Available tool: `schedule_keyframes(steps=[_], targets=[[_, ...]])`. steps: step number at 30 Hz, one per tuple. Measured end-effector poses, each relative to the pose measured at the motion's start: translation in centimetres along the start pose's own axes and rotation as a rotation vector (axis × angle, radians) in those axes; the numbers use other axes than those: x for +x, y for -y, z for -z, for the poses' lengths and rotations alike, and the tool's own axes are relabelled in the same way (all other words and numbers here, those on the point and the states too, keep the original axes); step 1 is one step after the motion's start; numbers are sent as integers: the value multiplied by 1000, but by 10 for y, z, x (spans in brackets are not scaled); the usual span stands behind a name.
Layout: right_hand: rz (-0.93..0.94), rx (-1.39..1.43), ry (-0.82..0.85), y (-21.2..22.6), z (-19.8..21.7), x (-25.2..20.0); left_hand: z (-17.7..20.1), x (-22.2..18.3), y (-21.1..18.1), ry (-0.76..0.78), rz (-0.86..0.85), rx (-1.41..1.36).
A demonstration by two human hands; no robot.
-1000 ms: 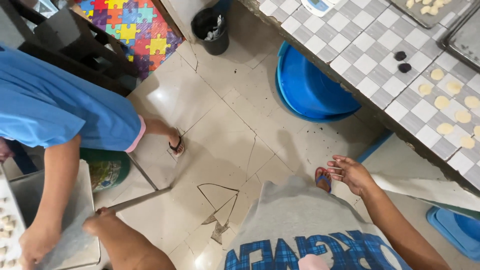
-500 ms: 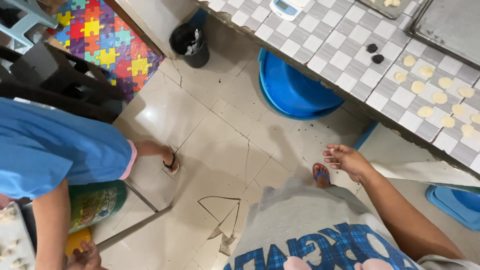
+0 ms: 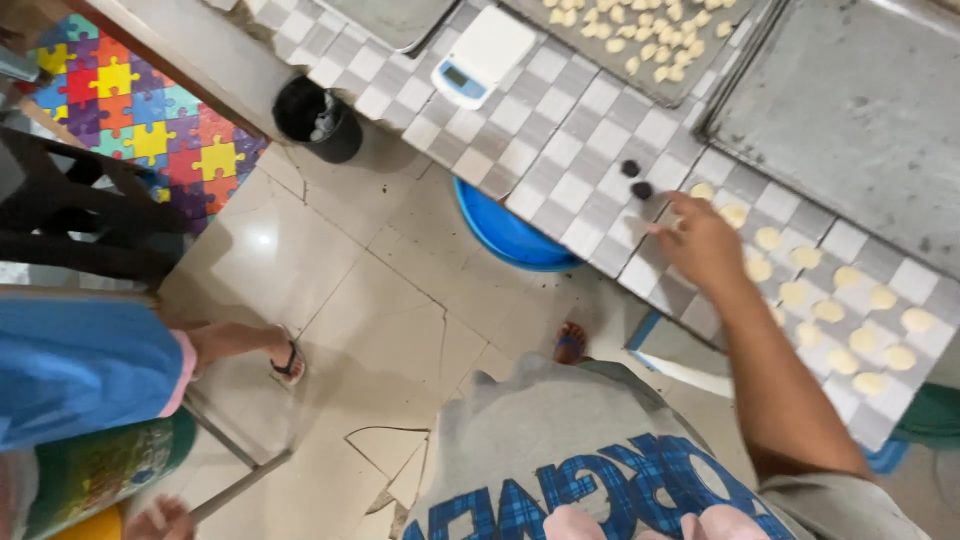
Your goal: Placing small portions of dark filling onto circular dough pieces arranged on a checkered work surface in a bakery.
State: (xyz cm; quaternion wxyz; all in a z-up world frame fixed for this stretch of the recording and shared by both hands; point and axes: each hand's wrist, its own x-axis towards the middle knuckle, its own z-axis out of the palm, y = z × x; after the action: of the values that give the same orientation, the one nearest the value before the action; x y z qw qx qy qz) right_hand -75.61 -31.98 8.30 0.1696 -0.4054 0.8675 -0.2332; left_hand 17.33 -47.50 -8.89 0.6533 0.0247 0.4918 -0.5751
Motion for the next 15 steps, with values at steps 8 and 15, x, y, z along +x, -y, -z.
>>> schedule_keyframes(steps=[8, 15], targets=[[6, -259, -32, -40, -44, 64, 253, 42, 510, 84, -639, 1894], [-47, -113, -95, -75, 22, 56, 401, 40, 723, 1728, -202, 2774]])
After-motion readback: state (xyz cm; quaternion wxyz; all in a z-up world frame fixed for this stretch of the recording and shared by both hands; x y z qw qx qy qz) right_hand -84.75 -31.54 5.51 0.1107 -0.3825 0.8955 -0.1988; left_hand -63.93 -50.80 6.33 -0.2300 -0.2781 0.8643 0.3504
